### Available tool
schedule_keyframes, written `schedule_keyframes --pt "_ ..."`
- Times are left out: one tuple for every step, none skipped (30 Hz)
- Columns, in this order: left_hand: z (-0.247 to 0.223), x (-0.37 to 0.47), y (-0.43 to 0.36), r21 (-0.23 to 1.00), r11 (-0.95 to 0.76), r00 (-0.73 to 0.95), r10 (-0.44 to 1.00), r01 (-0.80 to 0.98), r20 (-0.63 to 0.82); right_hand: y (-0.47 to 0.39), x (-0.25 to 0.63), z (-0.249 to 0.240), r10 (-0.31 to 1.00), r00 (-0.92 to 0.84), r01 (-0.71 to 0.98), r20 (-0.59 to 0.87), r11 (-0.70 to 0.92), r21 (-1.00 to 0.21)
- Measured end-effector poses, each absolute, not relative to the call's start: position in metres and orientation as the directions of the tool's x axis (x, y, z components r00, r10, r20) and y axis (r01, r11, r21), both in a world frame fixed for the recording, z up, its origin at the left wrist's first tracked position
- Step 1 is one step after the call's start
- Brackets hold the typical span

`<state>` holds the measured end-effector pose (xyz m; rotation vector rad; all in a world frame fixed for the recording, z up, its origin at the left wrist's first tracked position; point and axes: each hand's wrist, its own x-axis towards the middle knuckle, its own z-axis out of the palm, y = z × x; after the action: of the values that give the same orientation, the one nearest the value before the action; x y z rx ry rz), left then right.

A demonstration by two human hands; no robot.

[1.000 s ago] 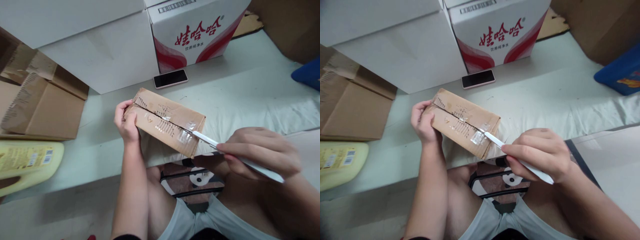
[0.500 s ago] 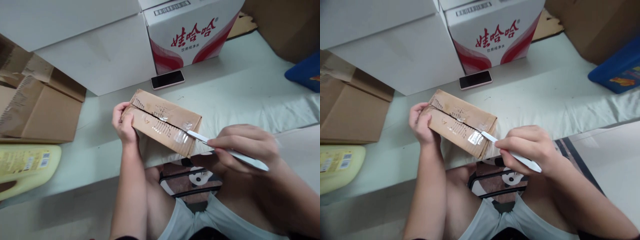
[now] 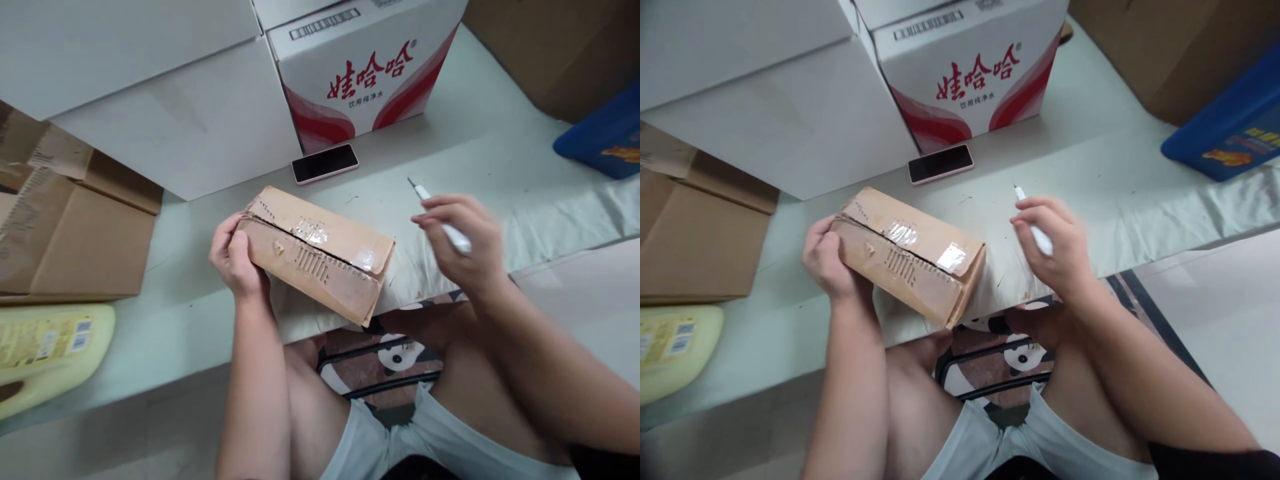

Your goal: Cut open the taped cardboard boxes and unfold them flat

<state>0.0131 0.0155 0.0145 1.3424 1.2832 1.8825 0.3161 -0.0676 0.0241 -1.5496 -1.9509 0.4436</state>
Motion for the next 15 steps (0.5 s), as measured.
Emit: schedule_keyframes --pt "0.015 0.013 0.016 0.875 -0.466 -0.398 0.784 0.130 0.476 -0.061 0.316 0.020 0.970 -0.128 0.777 0.209 0.229 -0.587" --pt "0.017 0.013 0.015 0.862 -0.489 -0.404 0.767 0.133 0.498 -0.056 0.315 0.016 0.979 -0.120 0.796 0.166 0.195 -0.574" --pt "0.019 0.014 0.015 0.853 -0.504 -0.415 0.753 0.135 0.511 -0.053 0.315 0.012 0.987 -0.109 0.819 0.120 0.158 -0.552" --pt "0.022 0.014 0.014 0.851 -0.506 -0.430 0.743 0.139 0.512 -0.052 0.315 0.010 0.993 -0.093 0.845 0.077 0.120 -0.521" --pt "0.026 0.015 0.013 0.861 -0.488 -0.450 0.742 0.145 0.497 -0.053 0.315 0.008 0.996 -0.077 0.872 0.042 0.087 -0.482" --pt "0.030 0.016 0.011 0.882 -0.447 -0.479 0.748 0.148 0.460 -0.054 0.313 0.007 0.998 -0.067 0.894 0.018 0.068 -0.443" --pt "0.033 0.017 0.009 0.911 -0.386 -0.518 0.754 0.149 0.404 -0.057 0.311 0.007 0.998 -0.068 0.909 0.007 0.065 -0.412" --pt "0.037 0.017 0.007 0.940 -0.312 -0.568 0.752 0.141 0.335 -0.060 0.309 0.008 0.996 -0.085 0.915 0.003 0.079 -0.396" --pt "0.040 0.017 0.006 0.963 -0.242 -0.616 0.744 0.115 0.260 -0.063 0.306 0.009 0.993 -0.117 0.911 0.002 0.108 -0.398" --pt "0.042 0.016 0.006 0.978 -0.193 -0.648 0.736 0.075 0.195 -0.065 0.303 0.010 0.987 -0.163 0.898 -0.001 0.148 -0.415" --pt "0.043 0.013 0.006 0.984 -0.174 -0.661 0.735 0.033 0.152 -0.068 0.300 0.010 0.977 -0.214 0.879 -0.008 0.189 -0.438" --pt "0.042 0.009 0.007 0.983 -0.181 -0.651 0.747 -0.007 0.133 -0.070 0.297 0.011 0.965 -0.263 0.857 -0.015 0.227 -0.462" --pt "0.041 0.004 0.008 0.977 -0.210 -0.631 0.763 -0.036 0.141 -0.071 0.294 0.011 0.952 -0.307 0.836 -0.022 0.258 -0.485" --pt "0.038 -0.002 0.009 0.967 -0.248 -0.614 0.772 -0.056 0.163 -0.071 0.292 0.011 0.940 -0.340 0.815 -0.032 0.278 -0.509" --pt "0.035 -0.009 0.010 0.960 -0.273 -0.604 0.777 -0.068 0.178 -0.071 0.291 0.012 0.930 -0.364 0.795 -0.045 0.285 -0.536"
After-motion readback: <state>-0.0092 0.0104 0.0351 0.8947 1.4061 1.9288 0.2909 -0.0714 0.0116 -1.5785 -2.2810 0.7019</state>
